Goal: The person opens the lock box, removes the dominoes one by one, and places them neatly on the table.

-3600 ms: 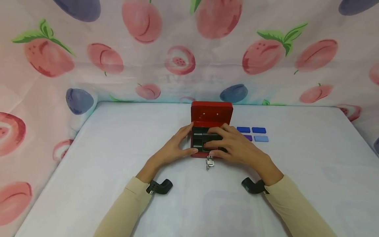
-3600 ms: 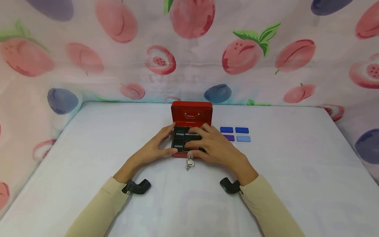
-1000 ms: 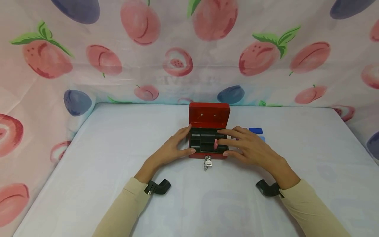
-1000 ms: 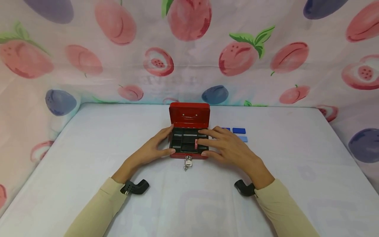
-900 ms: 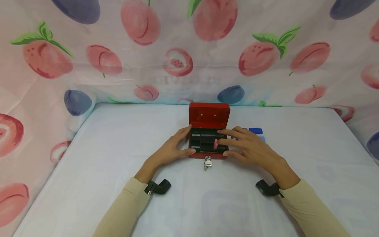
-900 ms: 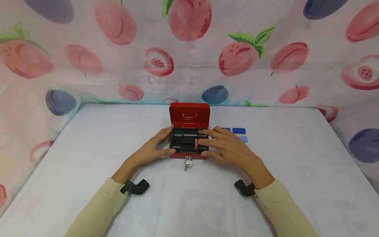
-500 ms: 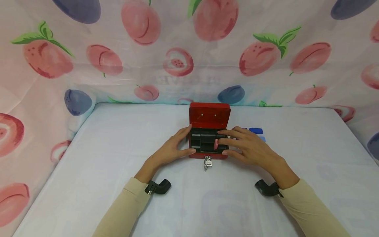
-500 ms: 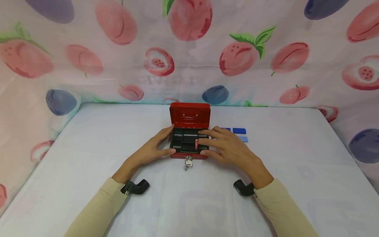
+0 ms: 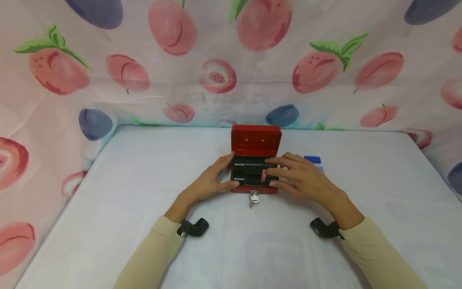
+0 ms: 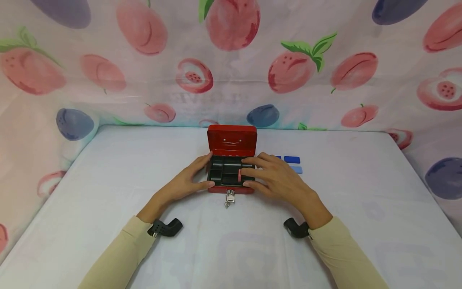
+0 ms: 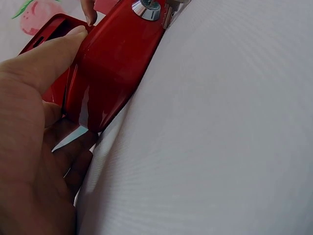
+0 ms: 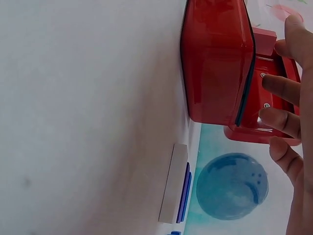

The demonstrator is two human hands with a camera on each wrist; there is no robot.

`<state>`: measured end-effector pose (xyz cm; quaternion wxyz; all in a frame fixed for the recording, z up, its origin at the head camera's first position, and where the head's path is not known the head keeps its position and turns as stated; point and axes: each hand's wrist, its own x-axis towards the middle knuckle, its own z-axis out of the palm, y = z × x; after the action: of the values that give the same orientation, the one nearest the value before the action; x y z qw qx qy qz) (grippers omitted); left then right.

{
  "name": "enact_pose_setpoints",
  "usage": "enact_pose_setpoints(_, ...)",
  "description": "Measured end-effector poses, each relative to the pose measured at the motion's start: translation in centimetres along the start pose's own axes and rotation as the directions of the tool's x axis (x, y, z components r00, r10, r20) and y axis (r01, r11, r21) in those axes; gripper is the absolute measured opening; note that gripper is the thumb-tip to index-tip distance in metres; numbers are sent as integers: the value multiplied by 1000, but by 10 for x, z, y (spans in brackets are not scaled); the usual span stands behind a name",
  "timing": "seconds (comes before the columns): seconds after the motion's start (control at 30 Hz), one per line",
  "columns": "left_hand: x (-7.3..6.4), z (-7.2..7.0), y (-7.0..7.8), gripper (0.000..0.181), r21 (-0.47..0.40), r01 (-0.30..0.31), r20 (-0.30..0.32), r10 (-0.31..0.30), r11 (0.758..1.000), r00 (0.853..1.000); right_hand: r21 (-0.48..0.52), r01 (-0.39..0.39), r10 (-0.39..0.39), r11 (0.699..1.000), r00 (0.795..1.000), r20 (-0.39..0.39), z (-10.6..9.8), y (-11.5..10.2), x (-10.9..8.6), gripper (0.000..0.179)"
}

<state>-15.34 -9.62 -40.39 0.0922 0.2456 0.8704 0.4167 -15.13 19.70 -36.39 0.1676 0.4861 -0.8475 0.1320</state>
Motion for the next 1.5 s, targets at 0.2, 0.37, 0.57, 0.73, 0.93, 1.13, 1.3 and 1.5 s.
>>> enact_pose_setpoints(0.2, 0, 0, -1, 82, 1, -3, 1, 3, 1000, 1000, -26, 14, -14, 1000, 1000, -7, 0, 0, 2, 35)
enact_pose_setpoints(0.37, 1, 0, -1, 82, 7, -8, -4, 8, 1000, 1000, -7, 28, -29, 1000, 999, -30, 1, -4, 10, 32)
enact_pose_setpoints(0.57, 1, 0, 1, 82, 2, -17, -4, 17, 1000, 1000, 40, 21, -20, 999, 999, -38, 3, -9, 20, 28)
enact_pose_setpoints(0.73, 1, 0, 1, 83, 5, -24, -2, 24, 1000, 1000, 81, 9, -3, 997, 997, -74, 5, -11, 21, 23)
enact_pose_setpoints(0.93, 1, -1, 1, 83, 16, -18, -3, 19, 1000, 1000, 175, -38, 58, 984, 992, -113, 9, -14, 19, 20)
enact_pose_setpoints(1.13, 0, -1, 1, 83, 27, 0, -1, 0, 1000, 1000, 241, -65, 100, 968, 985, -137, 16, -14, 16, 23)
enact_pose_setpoints(1.3, 0, 0, 1, 83, 25, 4, 0, -4, 1000, 1000, 302, -80, 132, 950, 979, -155, 19, -15, 15, 24)
enact_pose_setpoints(1.5, 0, 1, 2, 83, 27, 9, -2, -9, 1000, 1000, 354, -84, 158, 931, 970, -184, 18, -18, 15, 24)
